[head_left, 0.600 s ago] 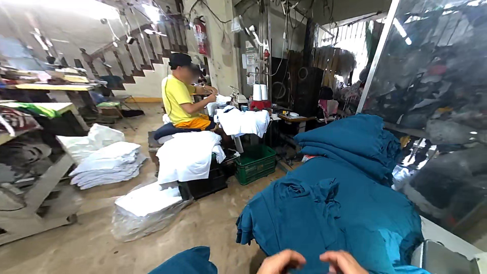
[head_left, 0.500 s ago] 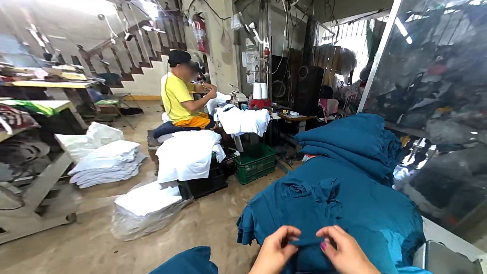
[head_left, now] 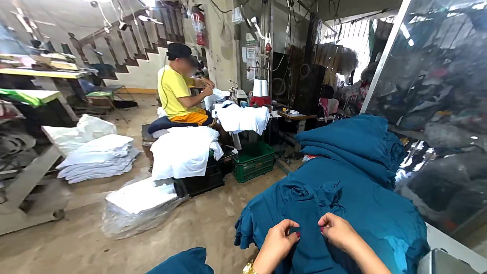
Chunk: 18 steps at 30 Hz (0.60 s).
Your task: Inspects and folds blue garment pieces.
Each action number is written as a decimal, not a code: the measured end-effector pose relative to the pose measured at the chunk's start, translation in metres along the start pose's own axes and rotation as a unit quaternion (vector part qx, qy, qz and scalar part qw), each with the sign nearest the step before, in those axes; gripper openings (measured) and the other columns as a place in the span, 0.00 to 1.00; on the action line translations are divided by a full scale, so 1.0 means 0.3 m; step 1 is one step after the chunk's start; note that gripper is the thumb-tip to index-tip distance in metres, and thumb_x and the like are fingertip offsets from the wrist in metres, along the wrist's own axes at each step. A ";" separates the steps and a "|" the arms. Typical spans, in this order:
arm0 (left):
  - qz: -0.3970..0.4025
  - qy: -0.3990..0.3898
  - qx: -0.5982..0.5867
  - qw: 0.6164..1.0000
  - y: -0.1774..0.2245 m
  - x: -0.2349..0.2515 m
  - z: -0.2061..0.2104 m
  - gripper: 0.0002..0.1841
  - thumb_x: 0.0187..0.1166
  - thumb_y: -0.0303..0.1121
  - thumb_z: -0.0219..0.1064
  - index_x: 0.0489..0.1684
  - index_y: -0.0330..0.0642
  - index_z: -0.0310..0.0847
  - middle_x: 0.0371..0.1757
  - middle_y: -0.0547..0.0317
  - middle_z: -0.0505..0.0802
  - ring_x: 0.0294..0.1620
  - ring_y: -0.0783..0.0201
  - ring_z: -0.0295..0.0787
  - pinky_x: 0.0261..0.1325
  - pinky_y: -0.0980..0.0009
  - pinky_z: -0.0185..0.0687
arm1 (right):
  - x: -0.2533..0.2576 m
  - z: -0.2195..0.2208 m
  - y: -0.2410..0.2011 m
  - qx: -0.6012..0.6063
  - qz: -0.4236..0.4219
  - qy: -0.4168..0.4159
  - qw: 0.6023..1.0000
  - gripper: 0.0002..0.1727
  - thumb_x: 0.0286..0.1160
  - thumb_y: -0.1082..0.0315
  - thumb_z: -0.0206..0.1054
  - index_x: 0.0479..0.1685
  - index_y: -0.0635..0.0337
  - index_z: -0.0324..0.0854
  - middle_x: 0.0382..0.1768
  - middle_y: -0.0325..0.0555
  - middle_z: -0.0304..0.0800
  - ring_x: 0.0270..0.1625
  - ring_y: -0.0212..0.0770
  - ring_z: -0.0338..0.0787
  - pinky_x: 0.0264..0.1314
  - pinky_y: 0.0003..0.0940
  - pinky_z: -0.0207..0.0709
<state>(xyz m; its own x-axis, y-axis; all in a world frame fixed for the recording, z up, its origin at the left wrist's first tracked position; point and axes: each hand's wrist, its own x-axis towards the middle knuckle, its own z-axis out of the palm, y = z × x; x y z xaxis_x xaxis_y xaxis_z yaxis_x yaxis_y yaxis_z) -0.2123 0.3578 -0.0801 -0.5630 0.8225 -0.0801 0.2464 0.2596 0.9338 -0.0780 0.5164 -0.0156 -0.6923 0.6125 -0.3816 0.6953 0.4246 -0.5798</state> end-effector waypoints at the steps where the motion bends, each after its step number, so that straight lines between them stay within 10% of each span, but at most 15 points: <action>1: 0.002 -0.004 0.034 0.999 0.007 0.000 -0.006 0.17 0.79 0.35 0.70 0.63 0.43 0.85 0.43 0.53 0.90 0.37 0.61 0.85 0.44 0.60 0.82 | 0.002 0.002 -0.004 -0.016 -0.004 0.000 1.000 0.17 0.83 0.67 0.62 0.67 0.55 0.80 0.53 0.52 0.90 0.50 0.46 0.91 0.57 0.47 0.82; 4: 0.012 -0.033 0.181 0.983 0.064 -0.011 -0.019 0.24 0.78 0.38 0.68 0.75 0.50 0.80 0.67 0.48 0.86 0.63 0.50 0.86 0.67 0.48 0.80 | -0.015 -0.011 -0.034 -0.101 -0.034 -0.017 0.994 0.21 0.83 0.60 0.63 0.74 0.47 0.79 0.60 0.53 0.89 0.60 0.52 0.88 0.65 0.55 0.78; 7: 0.011 -0.069 0.305 0.950 0.116 -0.019 -0.008 0.21 0.81 0.41 0.66 0.74 0.53 0.80 0.75 0.43 0.79 0.70 0.44 0.82 0.68 0.45 0.80 | -0.028 0.003 -0.054 -0.202 -0.040 -0.041 0.978 0.23 0.81 0.55 0.66 0.75 0.44 0.79 0.72 0.54 0.78 0.71 0.56 0.81 0.69 0.59 0.75; 15: 0.175 -0.014 0.134 0.975 0.160 -0.042 -0.026 0.10 0.73 0.29 0.68 0.48 0.35 0.87 0.63 0.48 0.91 0.66 0.56 0.86 0.69 0.56 0.80 | -0.129 -0.095 0.010 0.008 -0.192 0.038 0.981 0.16 0.75 0.68 0.71 0.57 0.67 0.84 0.66 0.58 0.83 0.72 0.53 0.80 0.75 0.49 0.73; 18: 0.272 0.003 -0.057 0.961 0.267 -0.056 0.028 0.08 0.70 0.25 0.71 0.44 0.35 0.86 0.45 0.58 0.93 0.50 0.69 0.90 0.60 0.67 0.85 | -0.220 -0.165 0.079 0.190 -0.279 0.110 0.935 0.10 0.71 0.73 0.68 0.49 0.66 0.82 0.49 0.47 0.91 0.51 0.35 0.90 0.57 0.34 0.84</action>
<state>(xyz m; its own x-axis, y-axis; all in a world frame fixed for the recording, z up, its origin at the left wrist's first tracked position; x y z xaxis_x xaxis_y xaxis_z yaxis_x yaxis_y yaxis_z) -0.1765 0.3690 -0.0069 -0.3806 0.8171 0.4329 0.4176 -0.2658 0.8689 -0.0062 0.5191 0.0314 -0.8411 0.5065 0.1898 0.0900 0.4771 -0.8742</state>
